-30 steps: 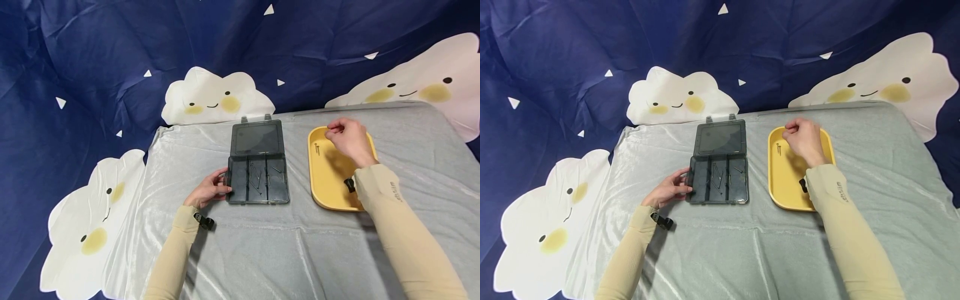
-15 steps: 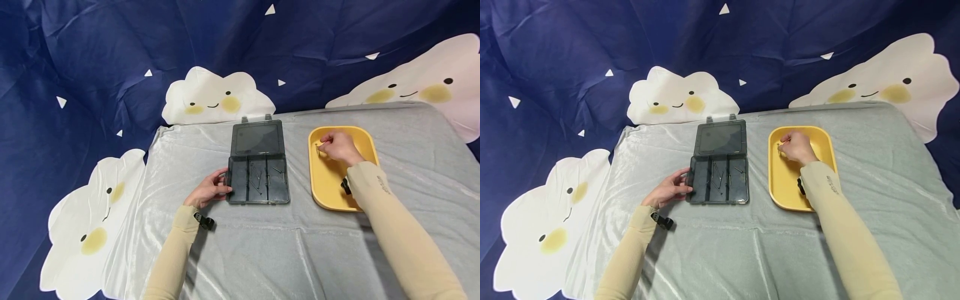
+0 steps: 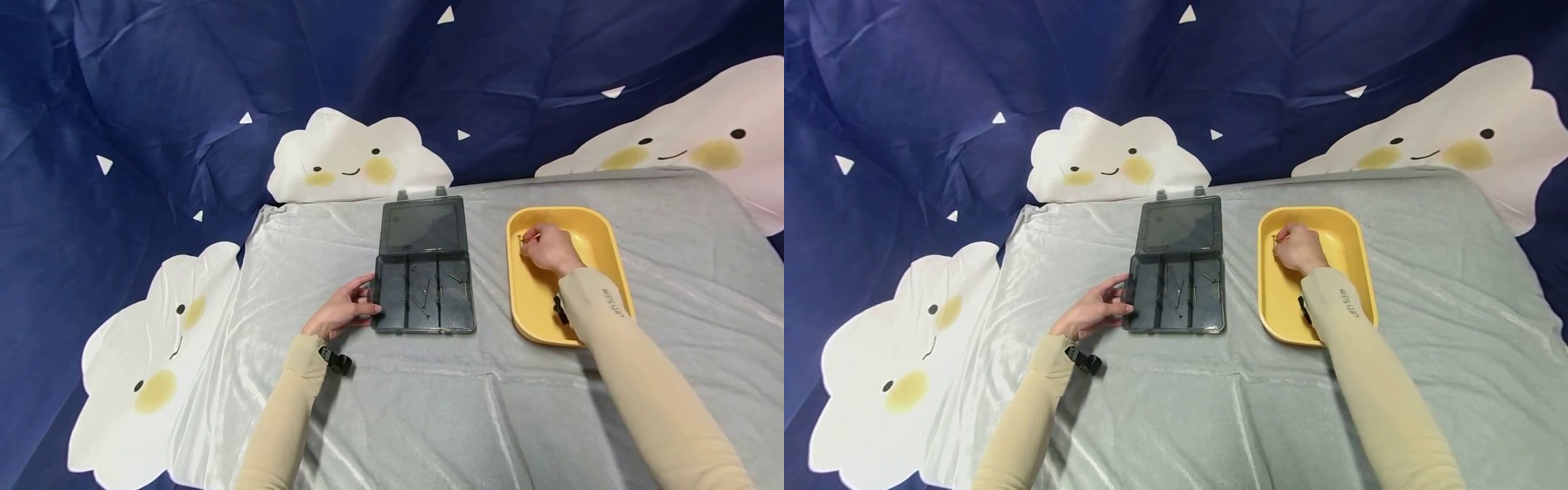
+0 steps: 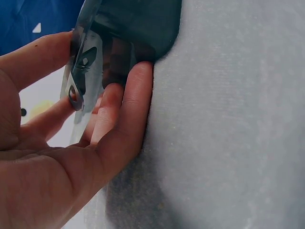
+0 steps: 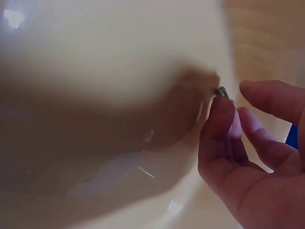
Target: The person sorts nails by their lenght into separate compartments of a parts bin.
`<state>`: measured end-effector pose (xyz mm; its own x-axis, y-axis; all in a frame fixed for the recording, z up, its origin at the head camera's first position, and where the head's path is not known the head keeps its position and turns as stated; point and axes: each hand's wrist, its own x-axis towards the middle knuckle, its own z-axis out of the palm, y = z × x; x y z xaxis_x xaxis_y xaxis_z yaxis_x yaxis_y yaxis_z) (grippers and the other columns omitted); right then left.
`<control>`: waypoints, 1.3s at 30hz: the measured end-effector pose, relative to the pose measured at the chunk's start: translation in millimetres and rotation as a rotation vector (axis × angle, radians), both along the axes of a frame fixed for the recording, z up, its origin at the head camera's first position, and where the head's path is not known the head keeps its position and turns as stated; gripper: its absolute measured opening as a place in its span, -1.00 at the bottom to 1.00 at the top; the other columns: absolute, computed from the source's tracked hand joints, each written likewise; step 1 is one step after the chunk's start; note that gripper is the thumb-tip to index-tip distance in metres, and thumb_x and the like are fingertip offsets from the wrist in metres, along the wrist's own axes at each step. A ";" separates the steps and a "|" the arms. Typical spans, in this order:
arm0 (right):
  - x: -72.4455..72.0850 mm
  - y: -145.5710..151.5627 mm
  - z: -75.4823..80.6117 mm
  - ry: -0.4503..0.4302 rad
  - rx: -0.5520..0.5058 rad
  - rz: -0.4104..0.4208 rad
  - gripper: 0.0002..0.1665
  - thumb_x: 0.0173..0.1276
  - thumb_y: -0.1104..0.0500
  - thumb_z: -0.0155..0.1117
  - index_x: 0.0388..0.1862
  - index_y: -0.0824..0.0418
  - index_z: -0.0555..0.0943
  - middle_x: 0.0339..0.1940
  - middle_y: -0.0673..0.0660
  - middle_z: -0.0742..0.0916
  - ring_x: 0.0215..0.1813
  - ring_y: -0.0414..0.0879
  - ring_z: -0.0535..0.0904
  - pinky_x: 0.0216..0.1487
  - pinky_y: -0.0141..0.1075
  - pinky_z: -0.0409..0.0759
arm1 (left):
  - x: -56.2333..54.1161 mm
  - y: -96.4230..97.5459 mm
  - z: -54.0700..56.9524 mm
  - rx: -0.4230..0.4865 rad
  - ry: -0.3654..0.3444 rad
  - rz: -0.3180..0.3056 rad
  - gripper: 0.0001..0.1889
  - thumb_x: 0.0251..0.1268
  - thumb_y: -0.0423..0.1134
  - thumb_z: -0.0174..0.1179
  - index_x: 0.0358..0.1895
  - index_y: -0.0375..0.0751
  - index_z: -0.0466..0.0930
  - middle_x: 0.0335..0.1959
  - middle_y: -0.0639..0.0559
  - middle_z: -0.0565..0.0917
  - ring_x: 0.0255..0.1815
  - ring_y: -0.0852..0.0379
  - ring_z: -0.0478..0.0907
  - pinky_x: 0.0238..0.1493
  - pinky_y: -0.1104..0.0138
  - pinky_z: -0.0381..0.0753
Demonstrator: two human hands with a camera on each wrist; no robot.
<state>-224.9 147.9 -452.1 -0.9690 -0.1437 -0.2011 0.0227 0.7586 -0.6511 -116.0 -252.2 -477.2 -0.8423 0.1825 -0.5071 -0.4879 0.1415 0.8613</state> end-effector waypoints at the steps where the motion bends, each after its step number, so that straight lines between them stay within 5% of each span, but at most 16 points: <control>1: -0.2 -0.1 -0.8 -0.002 0.005 0.002 -0.68 0.25 0.21 0.20 -0.08 0.38 0.53 -0.29 0.28 0.62 -0.16 0.17 0.48 -0.21 -0.25 0.38 | -0.2 -0.1 0.0 0.002 -0.001 0.000 -0.14 0.13 -0.53 0.28 0.47 0.14 0.18 0.14 -0.19 0.44 -0.21 0.12 0.65 -0.37 0.34 0.67; 20: -6.3 -1.3 -11.9 0.049 0.057 0.055 -0.69 0.21 0.28 0.20 -0.07 0.38 0.55 -0.38 0.19 0.58 -0.21 0.13 0.47 -0.16 -0.17 0.38 | 0.8 1.7 1.5 0.023 -0.012 0.018 -0.15 0.12 -0.56 0.26 0.47 0.10 0.20 0.07 -0.13 0.47 -0.27 0.12 0.62 -0.39 0.36 0.66; 39: -1.1 8.5 -0.5 0.008 0.158 0.076 -0.82 0.10 0.34 0.09 -0.29 0.38 0.52 -0.26 0.35 0.63 -0.15 0.26 0.47 -0.12 -0.05 0.48 | -0.1 0.8 0.0 0.013 0.001 0.008 -0.15 0.13 -0.55 0.27 0.48 0.10 0.18 0.11 -0.18 0.46 -0.27 0.12 0.63 -0.40 0.35 0.66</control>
